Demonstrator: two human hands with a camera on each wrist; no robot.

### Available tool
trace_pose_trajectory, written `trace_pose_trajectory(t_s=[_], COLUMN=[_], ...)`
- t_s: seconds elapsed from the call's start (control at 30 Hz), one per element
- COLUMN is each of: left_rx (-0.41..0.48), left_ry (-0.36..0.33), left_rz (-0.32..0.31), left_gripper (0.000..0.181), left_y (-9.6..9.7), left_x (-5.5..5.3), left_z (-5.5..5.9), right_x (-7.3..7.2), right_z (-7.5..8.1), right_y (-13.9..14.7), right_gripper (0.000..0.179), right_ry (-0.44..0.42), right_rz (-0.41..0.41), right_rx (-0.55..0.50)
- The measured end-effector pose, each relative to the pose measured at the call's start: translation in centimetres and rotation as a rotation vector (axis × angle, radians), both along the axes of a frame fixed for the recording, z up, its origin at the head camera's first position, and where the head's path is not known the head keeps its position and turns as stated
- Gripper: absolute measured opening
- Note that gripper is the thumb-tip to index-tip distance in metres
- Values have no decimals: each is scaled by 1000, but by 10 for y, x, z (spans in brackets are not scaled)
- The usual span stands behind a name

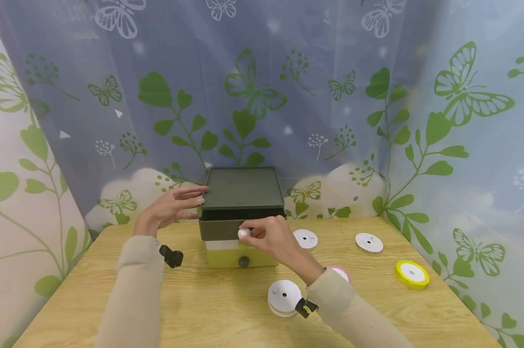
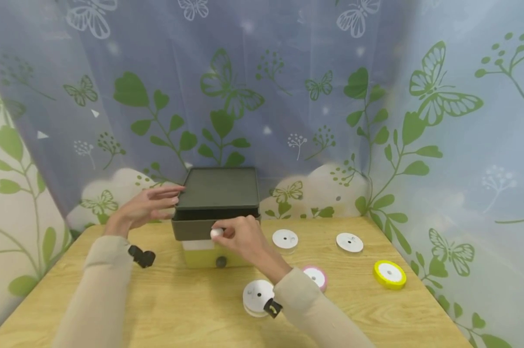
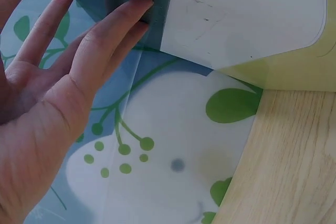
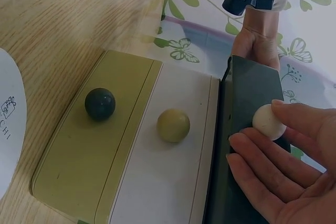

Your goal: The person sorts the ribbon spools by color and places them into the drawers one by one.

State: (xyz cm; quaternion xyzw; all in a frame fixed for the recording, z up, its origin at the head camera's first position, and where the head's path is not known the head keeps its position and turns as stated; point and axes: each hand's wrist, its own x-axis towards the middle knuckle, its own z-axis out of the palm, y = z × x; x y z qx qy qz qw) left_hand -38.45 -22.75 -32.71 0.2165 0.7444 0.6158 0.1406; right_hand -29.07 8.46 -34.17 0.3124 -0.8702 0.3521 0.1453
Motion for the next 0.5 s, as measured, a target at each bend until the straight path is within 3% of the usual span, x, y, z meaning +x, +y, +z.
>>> trace_pose_trajectory(t_s=[0.5], left_rx=[3], left_ry=[14], left_rz=[0], left_gripper=[59], left_y=[0], left_x=[2], left_z=[0], right_x=[21], right_z=[0], right_y=[3], right_gripper=[17], right_ry=[37], right_rz=[25], right_rx=[1])
